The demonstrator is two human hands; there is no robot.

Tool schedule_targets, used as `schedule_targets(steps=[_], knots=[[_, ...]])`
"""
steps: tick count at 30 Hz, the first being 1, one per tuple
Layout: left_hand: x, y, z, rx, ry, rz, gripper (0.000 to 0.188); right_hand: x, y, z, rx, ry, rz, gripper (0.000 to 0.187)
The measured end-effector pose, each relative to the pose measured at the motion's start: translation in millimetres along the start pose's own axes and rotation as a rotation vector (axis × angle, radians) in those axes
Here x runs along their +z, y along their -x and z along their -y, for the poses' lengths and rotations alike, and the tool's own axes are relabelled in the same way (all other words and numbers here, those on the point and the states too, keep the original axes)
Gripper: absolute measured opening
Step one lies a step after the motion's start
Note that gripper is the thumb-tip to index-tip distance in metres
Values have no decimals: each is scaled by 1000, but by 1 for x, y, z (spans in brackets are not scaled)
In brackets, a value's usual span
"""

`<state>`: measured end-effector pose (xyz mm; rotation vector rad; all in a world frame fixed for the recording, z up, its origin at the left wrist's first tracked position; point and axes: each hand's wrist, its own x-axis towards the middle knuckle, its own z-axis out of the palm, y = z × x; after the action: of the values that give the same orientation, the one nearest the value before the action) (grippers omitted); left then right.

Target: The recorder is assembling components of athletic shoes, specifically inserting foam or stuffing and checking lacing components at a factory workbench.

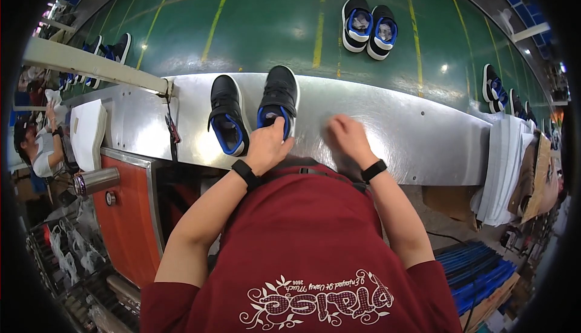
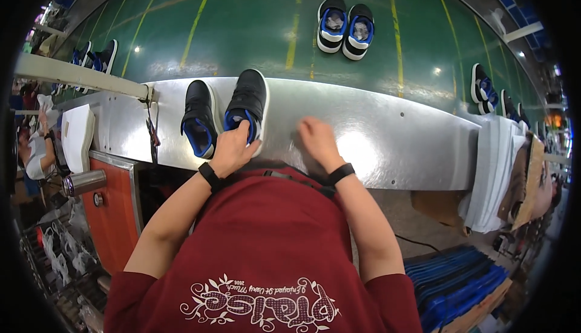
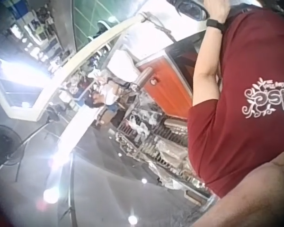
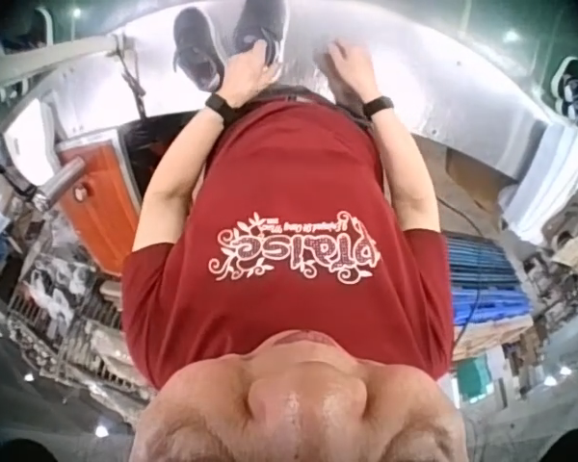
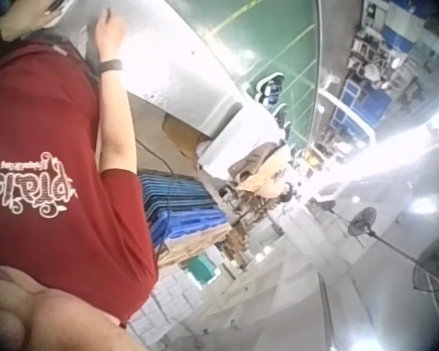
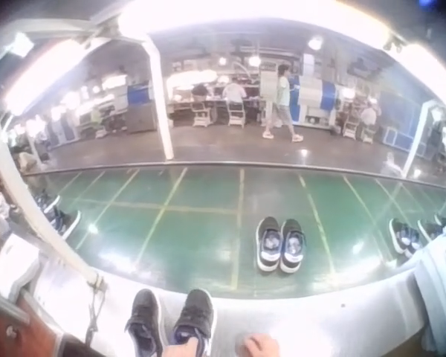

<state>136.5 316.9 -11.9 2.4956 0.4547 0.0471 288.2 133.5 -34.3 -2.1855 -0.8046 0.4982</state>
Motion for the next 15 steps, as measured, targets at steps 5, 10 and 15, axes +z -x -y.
schedule_targets(steps=[5, 10, 15], knots=[[-12, -1, 0, 36, 206, 115, 35, 29, -7, 48, 329, -596, 292, 50], [-10, -5, 8, 145, 156, 180, 38, 27, -19, 57, 142, -215, 322, 47], [-7, -11, 9, 160, 128, 198, 38, 25, -23, 60, 292, -629, 331, 37]])
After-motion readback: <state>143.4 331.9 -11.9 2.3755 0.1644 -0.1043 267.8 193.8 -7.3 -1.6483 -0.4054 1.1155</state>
